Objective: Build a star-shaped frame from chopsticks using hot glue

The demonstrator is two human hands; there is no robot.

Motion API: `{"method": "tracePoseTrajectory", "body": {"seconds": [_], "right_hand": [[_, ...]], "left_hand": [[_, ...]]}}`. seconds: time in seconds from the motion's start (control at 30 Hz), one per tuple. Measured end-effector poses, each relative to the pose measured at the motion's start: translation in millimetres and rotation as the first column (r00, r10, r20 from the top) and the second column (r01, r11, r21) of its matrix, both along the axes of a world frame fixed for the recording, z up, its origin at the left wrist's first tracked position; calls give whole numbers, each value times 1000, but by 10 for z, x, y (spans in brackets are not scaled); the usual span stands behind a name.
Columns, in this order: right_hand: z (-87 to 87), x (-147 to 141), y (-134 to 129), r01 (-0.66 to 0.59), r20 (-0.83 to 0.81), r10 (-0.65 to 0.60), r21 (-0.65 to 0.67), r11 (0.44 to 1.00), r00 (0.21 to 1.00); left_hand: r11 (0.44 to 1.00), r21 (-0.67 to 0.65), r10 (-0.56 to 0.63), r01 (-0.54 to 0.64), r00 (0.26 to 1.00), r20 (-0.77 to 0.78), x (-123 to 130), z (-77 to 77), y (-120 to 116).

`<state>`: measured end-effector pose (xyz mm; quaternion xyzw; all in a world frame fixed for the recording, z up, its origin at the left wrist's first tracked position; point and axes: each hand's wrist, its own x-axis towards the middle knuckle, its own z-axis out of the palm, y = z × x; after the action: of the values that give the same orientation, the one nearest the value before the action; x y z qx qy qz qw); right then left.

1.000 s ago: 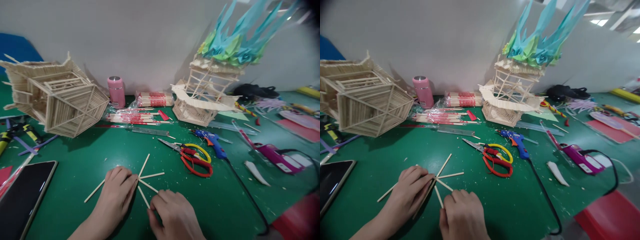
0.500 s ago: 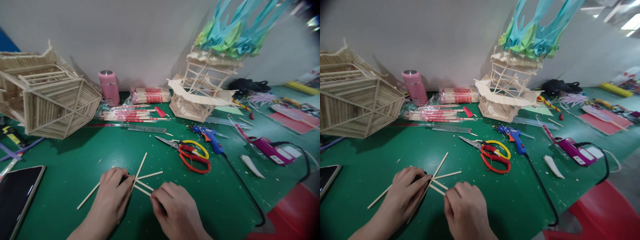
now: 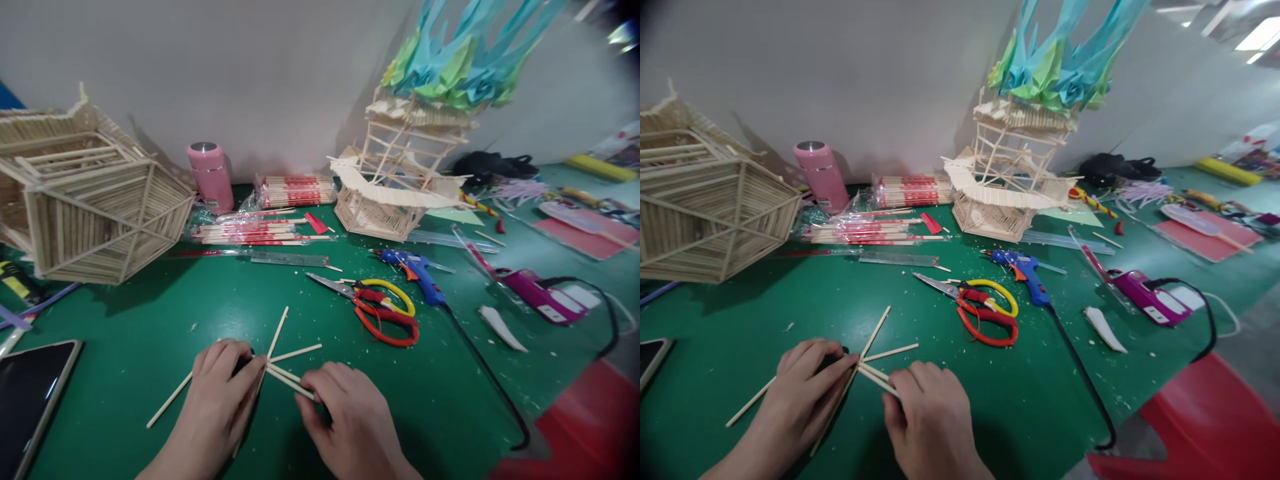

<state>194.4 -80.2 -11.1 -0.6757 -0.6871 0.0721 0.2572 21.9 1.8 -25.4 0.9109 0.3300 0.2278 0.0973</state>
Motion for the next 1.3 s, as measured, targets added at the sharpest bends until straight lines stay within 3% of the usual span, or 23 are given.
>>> {"method": "tracePoseTrajectory", "body": {"seconds": [0.2, 0.53, 0.87, 1.07, 1.3], "right_hand": [[32, 168, -144, 39, -46, -41, -34, 999, 998], [27, 289, -170, -55, -105, 34, -204, 977, 994], [40, 305, -183, -50, -127, 27, -180, 982, 991], [26, 294, -189, -25, -135, 13, -88, 996, 991], [11, 256, -188, -70, -135, 58, -89, 994, 989]], "left_hand": [[1000, 1, -12, 12, 1000, -10, 15, 43, -35], [997, 62, -45, 52, 993, -105, 65, 47, -43], [1000, 14, -24, 25, 999, -30, 19, 37, -25], [999, -5, 33, -33, 998, 45, -87, 13, -12], [999, -6, 38, -37, 998, 59, -90, 3, -14]]}}
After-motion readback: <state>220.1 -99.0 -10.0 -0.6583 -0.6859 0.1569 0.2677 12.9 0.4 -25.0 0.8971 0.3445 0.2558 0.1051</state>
